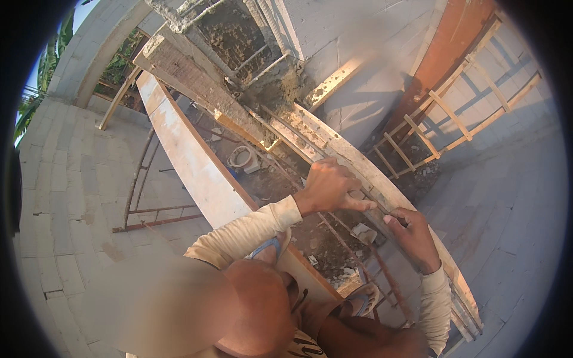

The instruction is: The person assembles a curved wooden formwork section by aligning planks against a concrete wall, tapping them with a hammer, and measuring the span with a tape measure. He repeatedly adjusts the planks and checks alignment while standing on a scaffold.

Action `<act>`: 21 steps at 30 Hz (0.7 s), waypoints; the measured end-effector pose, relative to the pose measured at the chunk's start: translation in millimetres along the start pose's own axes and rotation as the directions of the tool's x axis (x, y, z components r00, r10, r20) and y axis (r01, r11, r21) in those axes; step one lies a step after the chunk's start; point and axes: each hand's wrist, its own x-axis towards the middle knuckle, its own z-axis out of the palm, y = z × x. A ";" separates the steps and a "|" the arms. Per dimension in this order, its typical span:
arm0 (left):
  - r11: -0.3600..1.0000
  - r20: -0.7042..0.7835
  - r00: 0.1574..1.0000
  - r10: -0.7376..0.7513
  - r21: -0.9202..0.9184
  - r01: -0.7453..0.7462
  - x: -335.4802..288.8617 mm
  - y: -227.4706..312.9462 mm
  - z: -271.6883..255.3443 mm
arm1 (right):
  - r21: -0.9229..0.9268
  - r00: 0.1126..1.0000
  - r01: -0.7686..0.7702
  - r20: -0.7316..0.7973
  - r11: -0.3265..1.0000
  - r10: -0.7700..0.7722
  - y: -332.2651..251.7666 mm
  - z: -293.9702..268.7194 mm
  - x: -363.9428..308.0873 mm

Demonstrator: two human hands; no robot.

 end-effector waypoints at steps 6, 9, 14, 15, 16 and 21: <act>0.993 -0.230 0.968 0.102 -0.034 -0.113 5.5 4.5 0.6 | -0.148 0.981 -0.006 -0.192 0.989 -0.023 -7.0 -0.3 -5.5; 0.998 -0.096 0.994 0.056 -0.032 -0.059 6.4 2.4 2.8 | -0.098 0.968 0.022 -0.247 0.995 -0.046 -7.5 -6.9 -2.5; 0.996 -0.154 0.985 0.076 -0.030 -0.081 12.5 2.3 6.0 | -0.097 0.971 0.026 -0.235 0.995 -0.049 -4.4 -15.5 8.7; 0.996 -0.166 0.983 0.080 -0.034 -0.086 13.6 3.7 5.7 | -0.110 0.973 -0.039 -0.229 0.993 0.013 -3.7 -16.7 10.4; 0.996 -0.193 0.978 0.076 -0.028 -0.083 14.4 5.3 4.7 | -0.080 0.972 -0.001 -0.234 0.997 -0.018 -3.0 -17.5 11.1; 0.996 -0.201 0.975 0.091 -0.005 -0.094 17.0 12.1 -1.7 | -0.081 0.967 0.028 -0.251 0.996 -0.048 0.8 -19.9 10.6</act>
